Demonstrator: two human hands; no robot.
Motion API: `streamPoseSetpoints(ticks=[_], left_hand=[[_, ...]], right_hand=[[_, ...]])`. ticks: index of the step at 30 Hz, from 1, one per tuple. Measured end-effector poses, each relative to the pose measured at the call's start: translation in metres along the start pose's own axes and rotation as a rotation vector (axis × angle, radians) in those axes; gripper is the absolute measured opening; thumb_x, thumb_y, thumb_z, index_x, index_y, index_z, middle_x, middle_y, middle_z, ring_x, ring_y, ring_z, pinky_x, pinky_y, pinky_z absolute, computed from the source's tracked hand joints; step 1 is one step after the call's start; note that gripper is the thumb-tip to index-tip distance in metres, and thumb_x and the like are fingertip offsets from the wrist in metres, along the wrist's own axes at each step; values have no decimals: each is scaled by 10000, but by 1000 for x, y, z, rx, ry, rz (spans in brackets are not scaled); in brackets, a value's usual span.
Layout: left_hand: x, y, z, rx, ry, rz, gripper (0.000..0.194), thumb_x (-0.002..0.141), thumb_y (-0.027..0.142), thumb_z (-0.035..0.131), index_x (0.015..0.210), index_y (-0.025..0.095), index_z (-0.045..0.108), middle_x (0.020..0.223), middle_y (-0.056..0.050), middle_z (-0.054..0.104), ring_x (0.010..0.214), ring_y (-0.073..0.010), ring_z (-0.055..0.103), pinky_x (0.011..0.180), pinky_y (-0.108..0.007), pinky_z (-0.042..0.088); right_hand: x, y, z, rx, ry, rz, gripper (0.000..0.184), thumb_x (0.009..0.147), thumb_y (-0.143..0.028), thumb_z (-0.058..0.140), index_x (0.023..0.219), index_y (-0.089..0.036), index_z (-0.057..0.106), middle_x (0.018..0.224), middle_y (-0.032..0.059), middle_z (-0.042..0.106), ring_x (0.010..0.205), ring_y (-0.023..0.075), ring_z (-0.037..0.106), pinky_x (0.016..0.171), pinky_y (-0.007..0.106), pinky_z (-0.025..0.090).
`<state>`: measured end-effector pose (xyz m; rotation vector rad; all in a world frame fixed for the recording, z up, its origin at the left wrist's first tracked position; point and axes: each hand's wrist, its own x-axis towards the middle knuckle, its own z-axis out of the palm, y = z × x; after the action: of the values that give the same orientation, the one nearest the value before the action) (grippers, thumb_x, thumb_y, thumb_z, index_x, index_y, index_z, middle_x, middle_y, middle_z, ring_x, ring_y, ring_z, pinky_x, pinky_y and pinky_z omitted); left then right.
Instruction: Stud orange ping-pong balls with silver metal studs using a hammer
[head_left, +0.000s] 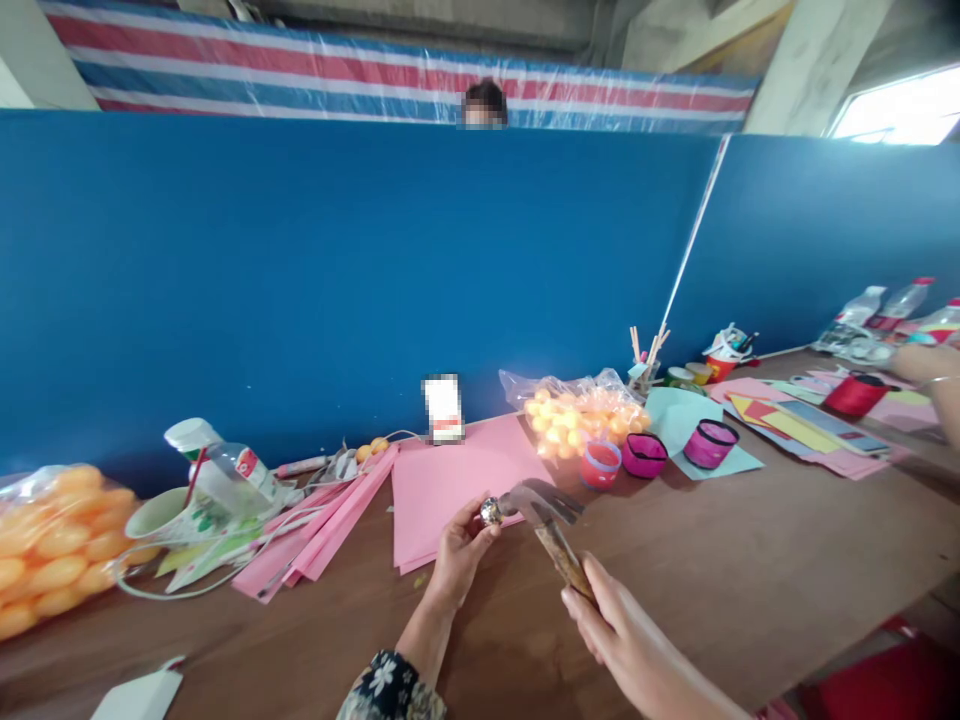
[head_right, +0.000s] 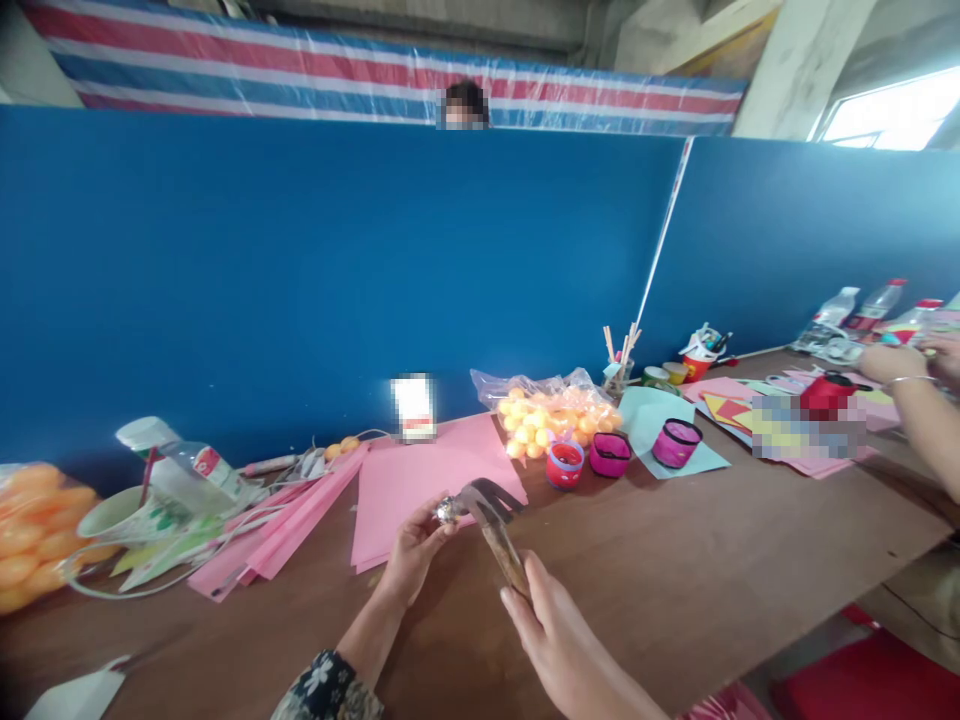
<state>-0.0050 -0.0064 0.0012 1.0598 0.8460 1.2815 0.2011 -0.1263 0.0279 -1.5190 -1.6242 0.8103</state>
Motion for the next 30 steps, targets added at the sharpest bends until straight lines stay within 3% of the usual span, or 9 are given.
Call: streamPoseSetpoints(ticks=[4,11,19,25,30], left_hand=[[0,0,0,19,-9,7,485,633,207,709,1102,204,585,1019,-53,657,922,-168,592,845,-280,441],[-2,6,5,32,-37,-9,500,621,209,715,1105,187,590,1043,-72,657,931,-191,594,835,-292,446],[-3,7,6,58,-63,-13,514,619,182,708,1117,181,583,1046,-83,655,919,-202,603,818,-319,466],[-2,6,8,90,-37,10,526,606,171,702,1118,176,581,1119,-87,626,1026,-218,566,910,-344,420],[-3,10,9,138,-31,0,502,600,165,698,1091,167,597,1134,-91,619,1044,-235,561,923,-355,417]], right_hand=[[3,-14,-1,61,-84,93,442,803,-540,430,1057,-192,531,715,54,603,581,167,551,561,266,477],[12,-36,-4,128,-89,193,464,799,-564,414,1041,-176,499,683,23,557,531,135,510,516,245,450],[16,-36,-6,191,-133,179,361,831,-518,386,940,-186,476,668,-20,487,522,103,469,504,215,432],[14,-37,-7,205,-116,207,338,834,-502,390,944,-193,471,684,-17,498,535,103,470,507,210,425],[14,-38,-9,188,-177,233,307,846,-487,379,861,-193,465,643,-36,469,526,95,451,513,204,424]])
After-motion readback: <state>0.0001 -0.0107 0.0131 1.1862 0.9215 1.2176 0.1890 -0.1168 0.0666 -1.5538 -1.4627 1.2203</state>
